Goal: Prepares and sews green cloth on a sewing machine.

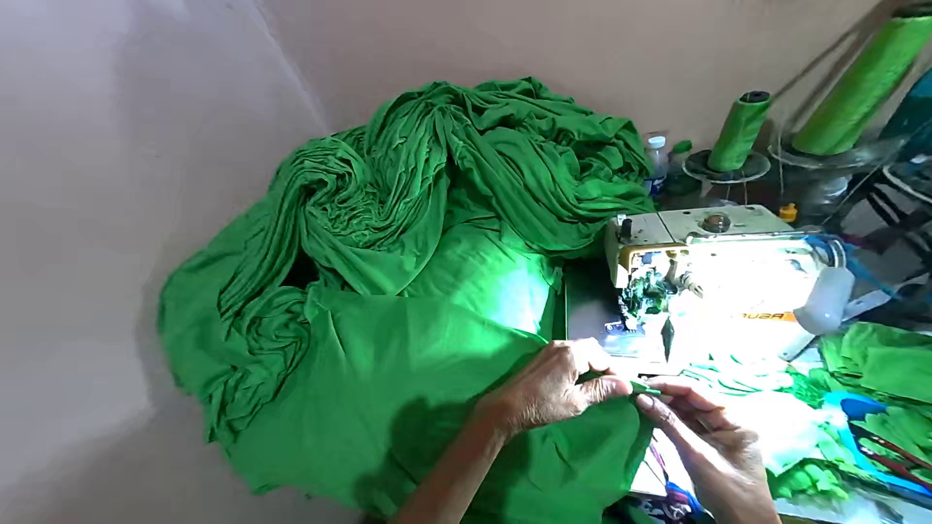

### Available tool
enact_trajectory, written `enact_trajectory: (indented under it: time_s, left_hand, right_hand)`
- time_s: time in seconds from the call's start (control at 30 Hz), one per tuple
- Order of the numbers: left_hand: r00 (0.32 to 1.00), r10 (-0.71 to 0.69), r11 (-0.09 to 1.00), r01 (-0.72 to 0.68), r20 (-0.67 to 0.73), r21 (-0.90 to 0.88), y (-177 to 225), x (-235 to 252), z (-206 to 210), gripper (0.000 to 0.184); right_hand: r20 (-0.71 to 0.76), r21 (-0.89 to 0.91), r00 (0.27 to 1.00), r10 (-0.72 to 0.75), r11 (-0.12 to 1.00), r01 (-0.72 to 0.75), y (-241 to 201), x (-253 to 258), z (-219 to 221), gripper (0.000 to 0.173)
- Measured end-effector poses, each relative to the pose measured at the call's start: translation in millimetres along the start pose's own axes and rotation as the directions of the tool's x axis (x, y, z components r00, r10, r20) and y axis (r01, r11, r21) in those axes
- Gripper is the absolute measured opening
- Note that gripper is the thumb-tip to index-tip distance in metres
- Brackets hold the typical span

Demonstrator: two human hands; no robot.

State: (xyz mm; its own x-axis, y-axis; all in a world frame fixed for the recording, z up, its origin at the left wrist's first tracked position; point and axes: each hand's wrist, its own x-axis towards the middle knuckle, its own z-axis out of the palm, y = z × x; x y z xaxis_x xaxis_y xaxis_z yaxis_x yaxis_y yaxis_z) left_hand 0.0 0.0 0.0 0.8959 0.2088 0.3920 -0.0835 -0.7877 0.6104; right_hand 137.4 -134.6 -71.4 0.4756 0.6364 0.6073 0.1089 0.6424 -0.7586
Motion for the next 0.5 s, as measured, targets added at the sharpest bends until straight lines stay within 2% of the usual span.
enact_trajectory:
  time_s: [0.1,0.17,0.23,0.4,0.5]
  left_hand:
    - [0.997,-0.032,0.999,0.030,-0.066,-0.023,2,2,2,0.023]
    - [0.986,-0.060,0.998,0.060,-0.157,-0.005,2,-1,6,0.019]
    - [0.965,-0.070,0.997,0.076,-0.253,0.012,2,-5,11,0.017]
    - [0.953,-0.120,0.993,0.116,-0.277,-0.030,6,-9,19,0.014]
    - [0.924,-0.281,0.948,0.224,-0.261,-0.226,4,-6,14,0.012]
  right_hand:
    - [-0.089,-0.022,0.992,0.088,0.996,-0.091,5,-4,3,0.016]
    - [-0.114,-0.095,0.982,0.150,0.982,-0.161,12,-10,5,0.015]
    - [-0.121,-0.155,0.981,0.150,0.974,-0.168,19,-16,8,0.012]
    - [-0.160,-0.176,0.987,0.012,0.984,-0.040,21,-14,13,0.005]
    - [-0.157,-0.367,0.974,-0.164,0.925,0.097,20,-13,10,0.010]
